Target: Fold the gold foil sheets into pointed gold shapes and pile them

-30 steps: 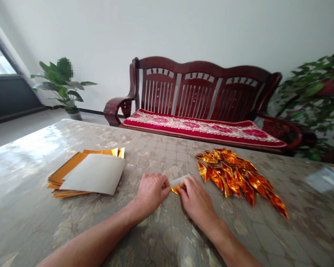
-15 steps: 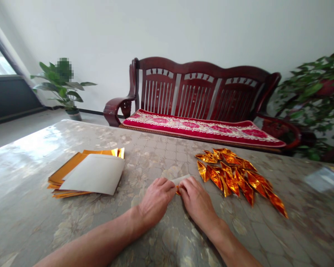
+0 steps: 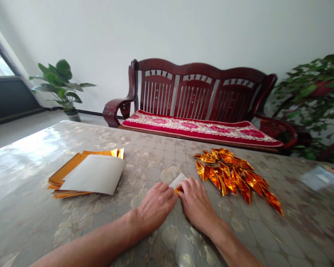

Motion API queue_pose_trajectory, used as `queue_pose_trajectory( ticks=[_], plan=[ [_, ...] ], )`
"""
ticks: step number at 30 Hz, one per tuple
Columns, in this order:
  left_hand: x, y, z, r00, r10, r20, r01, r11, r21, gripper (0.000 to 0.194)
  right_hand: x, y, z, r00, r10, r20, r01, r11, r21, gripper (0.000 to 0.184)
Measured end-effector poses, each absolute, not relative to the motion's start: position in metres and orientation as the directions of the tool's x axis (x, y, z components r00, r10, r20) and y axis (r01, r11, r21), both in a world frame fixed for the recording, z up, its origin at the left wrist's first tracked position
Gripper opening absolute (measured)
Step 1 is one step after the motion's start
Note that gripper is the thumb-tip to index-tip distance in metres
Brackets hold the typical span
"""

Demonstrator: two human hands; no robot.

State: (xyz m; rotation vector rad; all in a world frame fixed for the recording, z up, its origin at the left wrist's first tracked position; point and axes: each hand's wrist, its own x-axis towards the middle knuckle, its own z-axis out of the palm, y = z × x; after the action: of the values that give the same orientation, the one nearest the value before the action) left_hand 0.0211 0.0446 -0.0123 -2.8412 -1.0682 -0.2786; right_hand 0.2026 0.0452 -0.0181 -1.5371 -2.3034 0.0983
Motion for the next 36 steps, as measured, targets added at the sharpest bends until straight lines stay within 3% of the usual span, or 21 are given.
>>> queue_pose_trajectory(
  ticks=[6, 15, 21, 24, 28, 36],
  plan=[
    [0.019, 0.042, -0.009, 0.745, 0.643, 0.176, 0.653, -0.757, 0.001, 0.003, 0.213, 0.047, -0.015, -0.402, 0.890, 0.214, 0.823, 0.454, -0.342, 0.020],
    [0.014, 0.047, -0.013, 0.788, 0.558, 0.259, 0.530, -0.830, 0.174, 0.021, 0.222, 0.055, -0.026, -0.384, 0.876, 0.293, 0.718, 0.482, -0.502, 0.033],
    [0.024, 0.025, -0.012, 0.767, 0.613, 0.192, 0.608, -0.789, 0.091, 0.017, 0.228, 0.055, -0.035, -0.106, 0.893, 0.438, 0.725, 0.371, -0.581, 0.021],
    [0.028, 0.018, -0.011, 0.786, 0.601, 0.141, 0.603, -0.797, 0.037, 0.012, 0.228, 0.055, -0.035, -0.041, 0.906, 0.421, 0.771, 0.297, -0.563, 0.019],
    [0.028, 0.023, -0.010, 0.753, 0.644, 0.137, 0.639, -0.765, 0.083, 0.005, 0.222, 0.056, -0.029, -0.089, 0.936, 0.341, 0.845, 0.252, -0.472, 0.016],
    [0.026, 0.035, -0.013, 0.740, 0.611, 0.281, 0.581, -0.791, 0.192, 0.013, 0.211, 0.057, -0.022, -0.091, 0.964, 0.251, 0.904, 0.185, -0.385, 0.010]
  ],
)
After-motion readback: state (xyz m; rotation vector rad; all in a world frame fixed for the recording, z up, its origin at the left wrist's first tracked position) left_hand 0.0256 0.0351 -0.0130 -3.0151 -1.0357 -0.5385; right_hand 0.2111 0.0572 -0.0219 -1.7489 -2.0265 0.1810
